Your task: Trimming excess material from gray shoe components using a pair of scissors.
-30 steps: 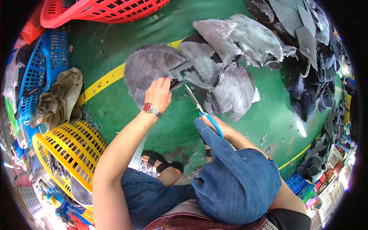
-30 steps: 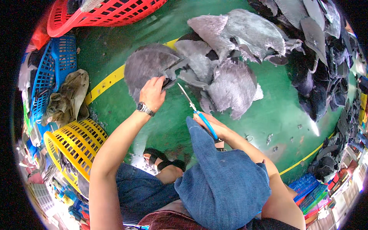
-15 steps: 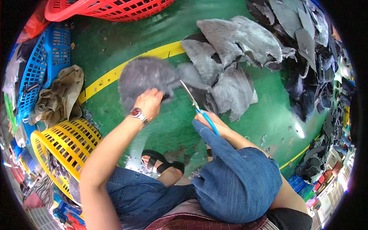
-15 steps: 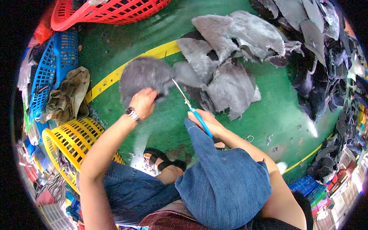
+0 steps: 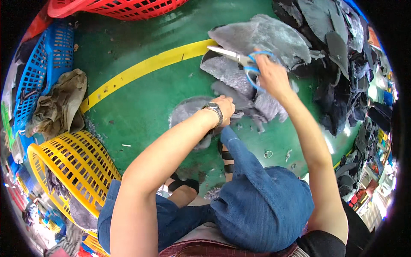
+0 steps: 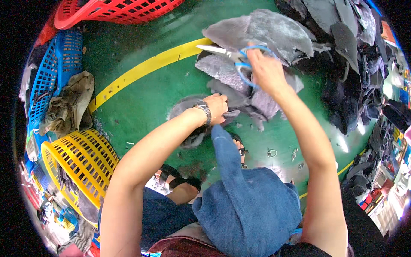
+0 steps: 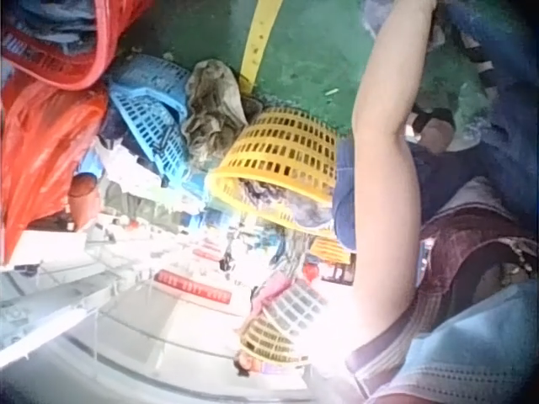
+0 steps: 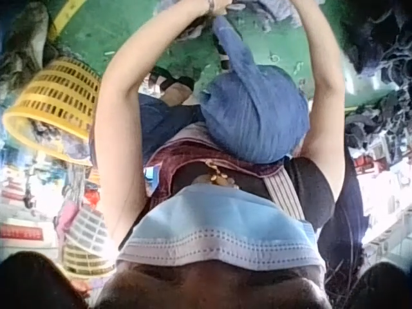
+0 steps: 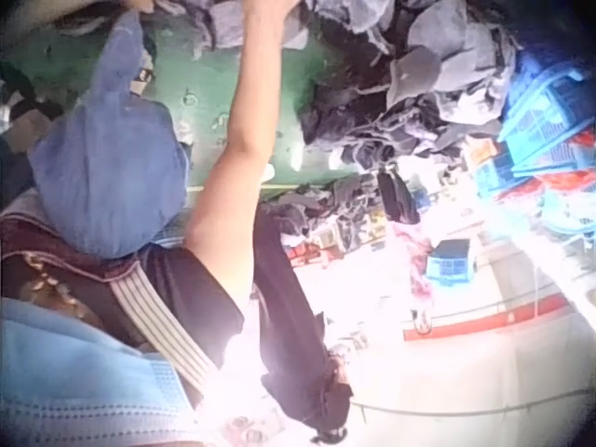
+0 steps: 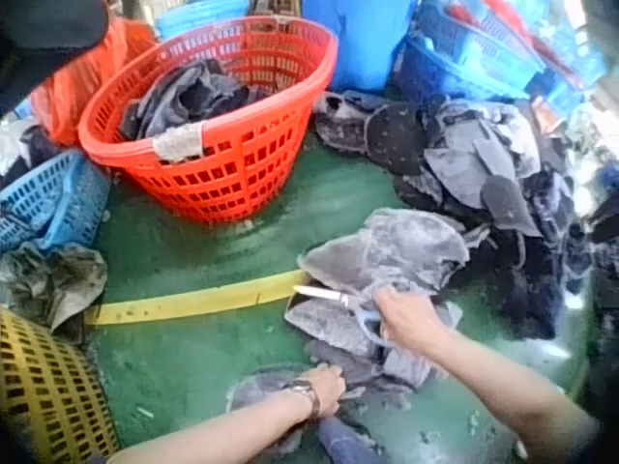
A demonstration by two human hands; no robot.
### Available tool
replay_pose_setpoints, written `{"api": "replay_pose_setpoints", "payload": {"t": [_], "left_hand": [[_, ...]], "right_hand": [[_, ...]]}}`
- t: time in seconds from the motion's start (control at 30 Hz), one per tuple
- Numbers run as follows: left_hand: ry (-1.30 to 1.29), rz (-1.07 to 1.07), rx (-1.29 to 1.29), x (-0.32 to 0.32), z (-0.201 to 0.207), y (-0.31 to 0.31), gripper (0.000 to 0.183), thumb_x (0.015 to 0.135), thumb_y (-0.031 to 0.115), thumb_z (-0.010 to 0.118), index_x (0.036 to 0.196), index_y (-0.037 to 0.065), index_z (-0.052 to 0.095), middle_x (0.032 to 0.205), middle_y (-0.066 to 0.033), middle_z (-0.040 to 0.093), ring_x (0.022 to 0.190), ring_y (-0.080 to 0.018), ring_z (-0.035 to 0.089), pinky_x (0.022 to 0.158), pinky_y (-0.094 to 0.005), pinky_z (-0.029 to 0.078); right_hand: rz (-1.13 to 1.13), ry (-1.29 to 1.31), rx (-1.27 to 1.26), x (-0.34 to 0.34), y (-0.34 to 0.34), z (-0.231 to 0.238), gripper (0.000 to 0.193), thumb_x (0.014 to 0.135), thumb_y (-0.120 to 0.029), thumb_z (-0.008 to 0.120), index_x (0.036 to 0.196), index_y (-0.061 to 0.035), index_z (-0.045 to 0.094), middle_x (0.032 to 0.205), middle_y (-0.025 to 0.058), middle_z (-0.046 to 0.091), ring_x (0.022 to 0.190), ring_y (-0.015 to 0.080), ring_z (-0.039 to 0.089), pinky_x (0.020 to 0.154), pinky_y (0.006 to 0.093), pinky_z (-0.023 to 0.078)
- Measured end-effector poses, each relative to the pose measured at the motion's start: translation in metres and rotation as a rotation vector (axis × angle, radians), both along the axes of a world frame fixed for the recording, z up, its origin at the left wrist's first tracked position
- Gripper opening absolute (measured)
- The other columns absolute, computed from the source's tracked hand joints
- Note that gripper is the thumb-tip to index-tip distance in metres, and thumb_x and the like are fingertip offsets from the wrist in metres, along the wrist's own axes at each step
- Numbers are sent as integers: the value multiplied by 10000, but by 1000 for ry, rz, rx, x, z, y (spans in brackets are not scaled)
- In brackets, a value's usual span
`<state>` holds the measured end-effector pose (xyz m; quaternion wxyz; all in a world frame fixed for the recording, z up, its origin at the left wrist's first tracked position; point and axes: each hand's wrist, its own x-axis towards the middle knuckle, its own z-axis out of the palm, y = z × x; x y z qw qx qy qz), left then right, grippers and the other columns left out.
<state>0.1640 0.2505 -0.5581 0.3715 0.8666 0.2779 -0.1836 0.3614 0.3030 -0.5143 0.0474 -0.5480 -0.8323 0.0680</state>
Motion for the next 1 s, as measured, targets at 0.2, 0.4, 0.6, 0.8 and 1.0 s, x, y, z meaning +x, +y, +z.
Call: {"api": "replay_pose_setpoints", "payload": {"t": [0.2,0.4,0.6,0.8,1.0], "left_hand": [[55,-59,-20,-58,55,15,212,656,234,642,723,37,602,815,-135,560,770,-313,568,691,-411,465],[392,90,-106,-216,132,28,277,640,289,666,760,40,638,768,-168,586,768,-333,577,686,-408,464],[660,158,43,-277,165,4,248,623,268,684,703,39,632,779,-134,568,771,-320,564,707,-387,454],[693,251,214,-310,185,-3,176,625,180,678,685,28,610,789,-121,545,798,-303,555,708,-378,452],[539,339,313,-314,180,-11,179,585,130,688,615,11,558,747,-128,514,772,-320,532,683,-399,438]], "right_hand": [[-206,-150,-101,67,38,-23,387,696,-94,526,1064,-89,406,879,205,584,698,362,580,597,458,455],[-192,317,-252,47,38,-1,636,665,-400,640,1144,-66,387,924,236,566,844,402,551,710,446,440],[128,30,-415,1,-16,-41,676,622,-389,693,1106,-43,374,939,210,552,832,370,567,685,445,453],[-153,-136,-230,46,-20,-62,398,708,-72,513,1086,-65,388,861,176,585,735,356,584,600,449,458],[-181,143,-412,8,-87,-17,532,664,-300,683,1061,-79,407,864,158,585,748,336,590,618,442,470]]}}
